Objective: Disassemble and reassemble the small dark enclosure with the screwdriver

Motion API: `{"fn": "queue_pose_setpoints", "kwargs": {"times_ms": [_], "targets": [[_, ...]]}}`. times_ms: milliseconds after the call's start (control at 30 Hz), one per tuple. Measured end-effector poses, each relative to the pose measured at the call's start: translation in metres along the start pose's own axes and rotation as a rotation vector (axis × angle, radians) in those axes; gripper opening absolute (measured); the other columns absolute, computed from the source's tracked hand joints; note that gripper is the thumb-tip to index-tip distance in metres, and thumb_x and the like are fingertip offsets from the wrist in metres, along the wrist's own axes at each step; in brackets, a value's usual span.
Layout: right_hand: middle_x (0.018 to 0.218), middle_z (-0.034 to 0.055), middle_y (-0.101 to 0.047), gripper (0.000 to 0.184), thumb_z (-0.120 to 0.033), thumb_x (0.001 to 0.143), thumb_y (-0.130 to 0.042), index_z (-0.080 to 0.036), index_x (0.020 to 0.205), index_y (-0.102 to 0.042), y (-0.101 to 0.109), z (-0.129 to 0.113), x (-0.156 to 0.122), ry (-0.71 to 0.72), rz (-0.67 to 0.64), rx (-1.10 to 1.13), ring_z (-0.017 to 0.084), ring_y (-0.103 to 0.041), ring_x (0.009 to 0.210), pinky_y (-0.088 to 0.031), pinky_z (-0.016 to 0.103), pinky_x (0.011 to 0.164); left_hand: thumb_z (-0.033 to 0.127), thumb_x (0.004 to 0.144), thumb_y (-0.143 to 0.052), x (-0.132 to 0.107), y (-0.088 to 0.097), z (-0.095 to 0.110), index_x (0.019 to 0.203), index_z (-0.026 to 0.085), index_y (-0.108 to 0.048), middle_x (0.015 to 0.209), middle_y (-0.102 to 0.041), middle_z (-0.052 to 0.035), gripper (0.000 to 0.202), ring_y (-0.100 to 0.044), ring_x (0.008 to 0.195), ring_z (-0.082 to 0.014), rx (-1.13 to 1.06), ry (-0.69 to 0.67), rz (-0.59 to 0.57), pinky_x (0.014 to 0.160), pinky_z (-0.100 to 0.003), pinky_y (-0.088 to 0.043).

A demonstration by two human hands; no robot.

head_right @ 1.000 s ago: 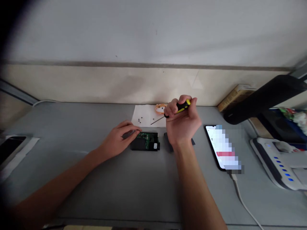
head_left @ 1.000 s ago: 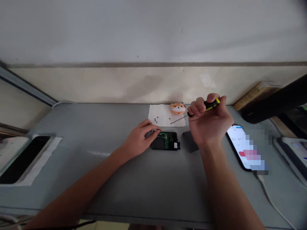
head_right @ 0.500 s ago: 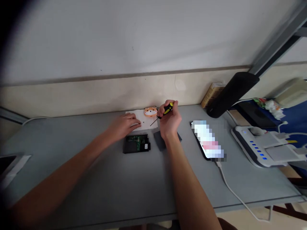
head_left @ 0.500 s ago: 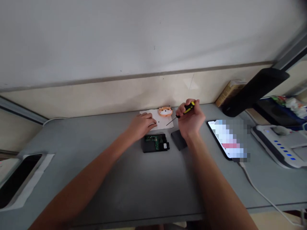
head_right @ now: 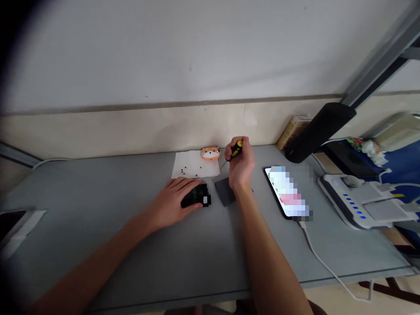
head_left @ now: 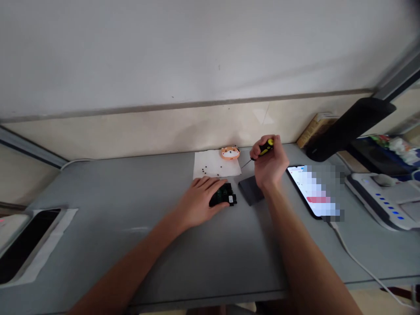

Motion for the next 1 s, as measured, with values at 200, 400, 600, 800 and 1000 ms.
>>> {"fn": "queue_pose_setpoints", "kwargs": {"times_ms": [200,400,600,800,1000], "targets": [[0.066,-0.0034,-0.039,0.042,-0.052,0.094,-0.061,-0.023,0.067,-0.047,-0.007,-0.001,-0.006,-0.014,-0.008,0.029,0.011,-0.042,0.053,-0.040,0.026,0.050,0.044,0.096,-0.067,0.003,-0.001,-0.005,0.142,0.024,-0.055,0.136,-0.067,-0.0106,0.052,-0.061,0.126,-0.0285,-0.020,0.031,-0.013,0.108,-0.047,-0.048],[0.064,-0.0033,-0.036,0.041,-0.048,0.094,-0.059,-0.023,0.066,-0.042,-0.028,0.010,-0.022,-0.181,-0.152,0.130,0.012,-0.040,0.055,-0.043,0.029,0.055,0.039,0.097,-0.063,0.002,0.005,-0.001,0.141,0.023,-0.056,0.134,-0.068,-0.0113,0.047,-0.062,0.124,-0.0294,-0.068,0.025,0.029,0.108,-0.049,-0.048],[0.064,-0.0028,-0.036,0.038,-0.045,0.089,-0.062,-0.023,0.065,-0.043,-0.028,0.022,-0.026,-0.226,-0.144,0.121,0.013,-0.037,0.056,-0.039,0.028,0.055,0.030,0.105,-0.044,0.016,0.018,-0.021,0.119,0.023,-0.070,0.117,-0.073,-0.0083,0.030,-0.065,0.114,-0.0255,-0.037,0.144,0.141,0.101,-0.045,-0.049],[0.067,-0.0032,-0.031,0.033,-0.037,0.089,-0.061,-0.022,0.064,-0.046,-0.028,0.015,-0.025,-0.222,-0.067,0.228,0.012,-0.038,0.059,-0.040,0.027,0.056,0.030,0.102,-0.056,0.048,0.024,-0.032,0.105,0.023,-0.074,0.107,-0.076,-0.0040,0.019,-0.065,0.106,-0.0237,0.078,0.050,-0.064,0.096,-0.039,-0.042],[0.066,-0.0034,-0.032,0.030,-0.032,0.089,-0.057,-0.021,0.063,-0.046,-0.016,0.012,-0.018,-0.185,0.052,0.246,0.011,-0.038,0.057,-0.041,0.027,0.056,0.021,0.103,-0.054,0.066,0.019,-0.037,0.094,0.020,-0.075,0.098,-0.078,-0.0038,0.023,-0.066,0.102,-0.0232,0.106,0.031,-0.074,0.090,-0.037,-0.040]]}}
Point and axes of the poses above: each hand's wrist, its own x-axis towards the middle knuckle, its own y-axis out of the back of the hand, z = x × y, the point moved 3 cm from there along x, towards the middle knuckle
